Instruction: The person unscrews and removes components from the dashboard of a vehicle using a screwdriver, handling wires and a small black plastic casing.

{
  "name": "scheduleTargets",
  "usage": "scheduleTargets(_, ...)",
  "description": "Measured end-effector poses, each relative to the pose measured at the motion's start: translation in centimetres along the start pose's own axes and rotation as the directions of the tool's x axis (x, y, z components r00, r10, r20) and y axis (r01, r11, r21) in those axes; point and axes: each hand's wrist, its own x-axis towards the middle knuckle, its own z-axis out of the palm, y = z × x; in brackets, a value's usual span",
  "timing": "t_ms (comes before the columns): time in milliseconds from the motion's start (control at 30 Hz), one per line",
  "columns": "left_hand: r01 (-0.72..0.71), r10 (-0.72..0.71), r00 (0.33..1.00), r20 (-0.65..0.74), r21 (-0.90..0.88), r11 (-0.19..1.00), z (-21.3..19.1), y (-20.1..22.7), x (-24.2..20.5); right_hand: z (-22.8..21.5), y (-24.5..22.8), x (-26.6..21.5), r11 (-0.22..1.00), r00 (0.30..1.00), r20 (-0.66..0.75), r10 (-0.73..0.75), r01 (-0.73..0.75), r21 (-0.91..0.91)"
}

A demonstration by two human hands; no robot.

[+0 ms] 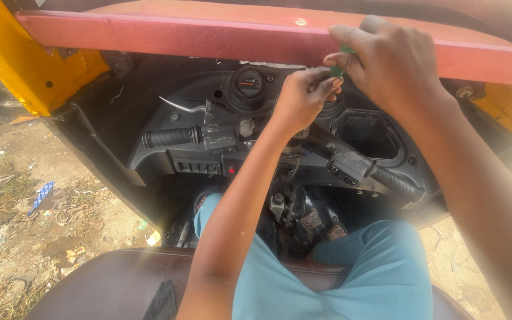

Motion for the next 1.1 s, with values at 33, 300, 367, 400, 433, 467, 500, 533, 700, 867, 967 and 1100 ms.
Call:
scheduleTargets(33,-0.014,0.015,0.999,-0.046,0.024,1.000,0.7,0.4,0.1,0.0,-0.1,0.1,0.995,0.995,0.054,0.083,-0.080,-0.058)
scheduleTargets(300,-0.005,0.058,0.968,-0.242,0.214,0.977,1.8,2.5,-0.9,2.9,1.5,-0.8,0.958,0.956,0.100,0.277,-0.266,-0.106)
scheduleTargets(367,-0.085,0.154,0.954,-0.256,0.262,0.961,1.5,1.9,-0.6,2.9,1.6,-1.4,0.968,0.982,0.066,0.175,-0.184,0.173)
scheduleTargets(400,-0.108,0.166,0.963,-0.213,0.261,0.959,1.3,1.6,-0.6,2.7,1.6,-1.6,0.943,0.991,0.039,0.126,-0.132,0.306)
scheduleTargets(433,-0.129,0.177,0.970,-0.169,0.260,0.957,0.8,1.2,-0.7,2.4,1.5,-1.8,0.927,0.992,0.064,0.113,-0.128,0.352)
scheduleTargets(467,-0.151,0.188,0.974,-0.124,0.259,0.954,0.6,0.9,-0.8,2.0,1.3,-2.0,0.910,0.991,0.089,0.098,-0.126,0.396)
scheduleTargets(500,-0.133,0.148,0.987,-0.060,0.204,0.970,0.7,0.6,-0.7,1.7,1.1,-2.0,0.890,0.991,0.111,0.081,-0.122,0.440)
scheduleTargets(533,-0.111,0.111,0.994,0.007,0.150,0.983,0.7,0.3,-0.7,1.5,1.1,-1.9,0.895,0.995,0.094,0.045,-0.082,0.438)
scheduleTargets(700,-0.082,0.131,0.974,0.186,-0.252,0.964,0.1,-0.8,-0.9,0.7,1.1,-1.9,0.921,0.996,0.068,-0.058,0.027,0.390)
scheduleTargets(867,-0.038,0.047,0.998,0.044,-0.190,0.981,1.0,-1.0,-1.1,-0.3,0.3,-0.9,0.983,0.996,0.074,0.038,-0.051,0.175)
scheduleTargets(967,-0.102,0.100,0.995,-0.018,-0.105,0.989,1.8,-0.9,-1.4,1.1,-0.5,-0.6,0.965,0.942,0.214,0.260,-0.258,-0.036)
scheduleTargets(1100,-0.139,0.138,0.979,-0.150,0.007,0.990,1.8,0.1,-1.7,2.9,-0.6,-1.1,0.988,0.986,0.067,0.154,-0.154,-0.008)
